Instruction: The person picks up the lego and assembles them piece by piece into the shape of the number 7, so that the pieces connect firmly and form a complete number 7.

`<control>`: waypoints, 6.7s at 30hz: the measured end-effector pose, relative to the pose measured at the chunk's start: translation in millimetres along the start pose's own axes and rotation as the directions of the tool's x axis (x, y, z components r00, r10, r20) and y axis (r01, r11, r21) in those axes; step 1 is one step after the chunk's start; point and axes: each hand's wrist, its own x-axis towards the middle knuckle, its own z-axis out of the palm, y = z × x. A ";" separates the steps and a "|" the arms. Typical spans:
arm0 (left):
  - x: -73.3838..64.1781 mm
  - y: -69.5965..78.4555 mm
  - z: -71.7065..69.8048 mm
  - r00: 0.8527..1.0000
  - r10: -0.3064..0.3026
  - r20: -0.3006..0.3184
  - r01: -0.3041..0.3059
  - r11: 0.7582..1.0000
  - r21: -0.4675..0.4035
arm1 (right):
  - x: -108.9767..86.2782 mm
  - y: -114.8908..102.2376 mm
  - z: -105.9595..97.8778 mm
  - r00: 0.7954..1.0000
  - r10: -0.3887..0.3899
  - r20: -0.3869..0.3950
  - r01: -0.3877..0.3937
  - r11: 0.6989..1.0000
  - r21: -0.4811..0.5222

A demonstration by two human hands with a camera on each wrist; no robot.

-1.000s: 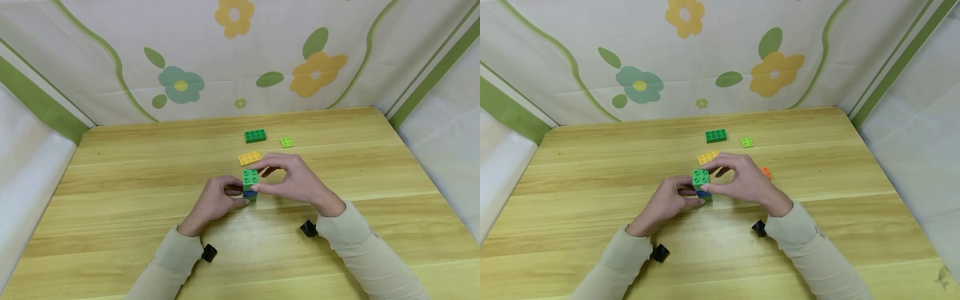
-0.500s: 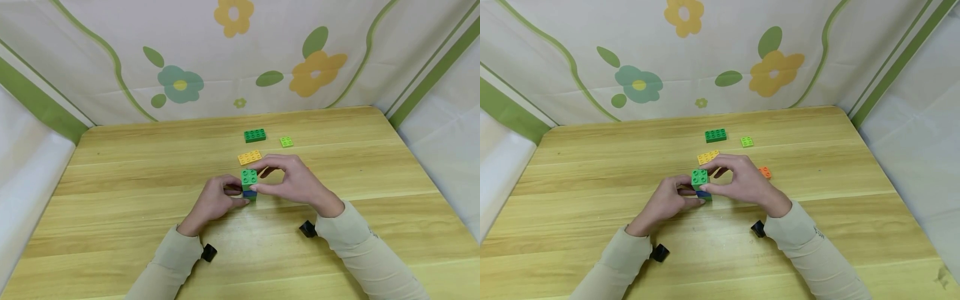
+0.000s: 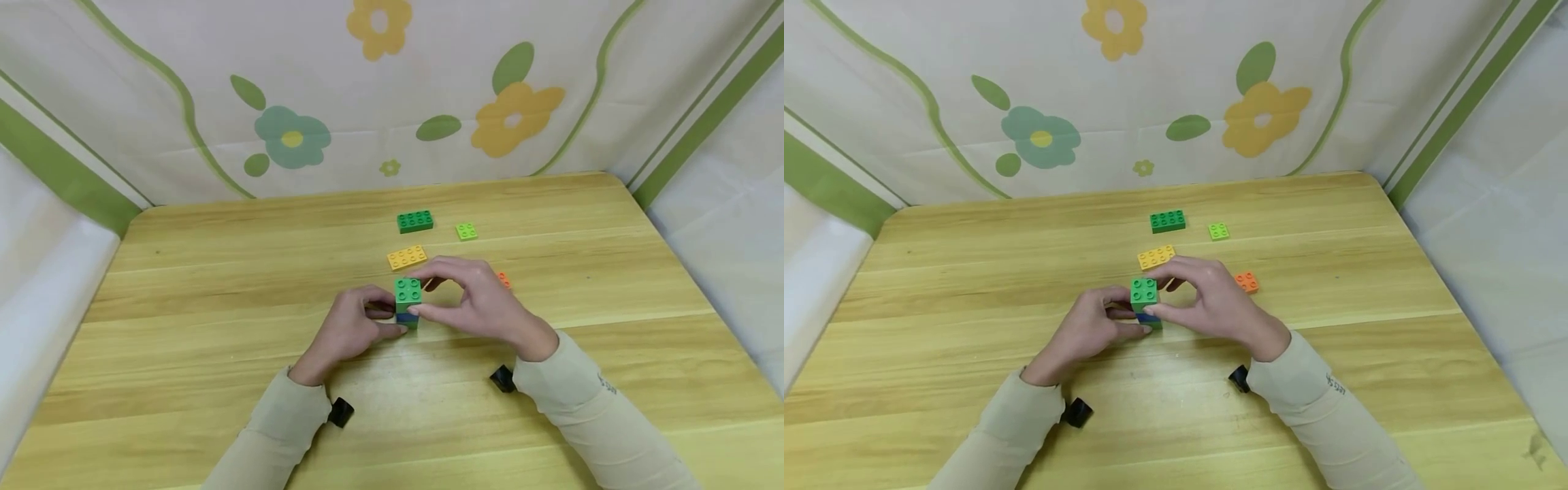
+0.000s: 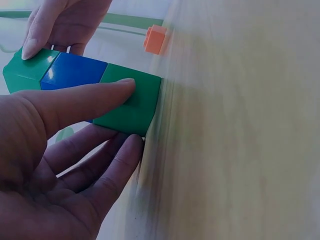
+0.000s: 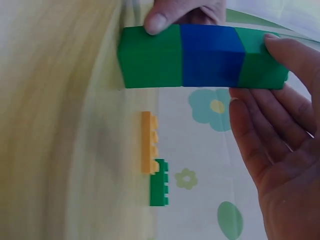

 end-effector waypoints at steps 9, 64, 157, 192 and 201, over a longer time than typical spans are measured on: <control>1.3 2.3 2.9 1.000 -0.001 0.013 0.001 1.000 -0.003 | -12.7 8.4 8.7 0.996 0.092 0.011 -0.092 0.995 0.036; 97.6 32.0 -20.9 0.998 0.007 0.063 -0.034 0.891 0.452 | -27.7 4.2 -9.6 0.987 0.157 -0.017 -0.158 0.984 -0.080; 1.3 81.1 -30.9 0.946 0.319 0.058 -0.324 0.932 0.162 | -26.0 7.3 -9.8 0.986 0.165 0.017 -0.164 0.984 -0.074; 3.4 88.5 -32.5 0.950 0.289 0.115 -0.308 0.922 0.235 | -26.4 6.5 -9.4 0.983 0.184 0.024 -0.181 0.980 -0.081; 4.0 86.5 -31.8 0.950 0.291 0.113 -0.310 0.922 0.231 | -26.6 6.3 -9.6 0.980 0.196 0.030 -0.194 0.979 -0.067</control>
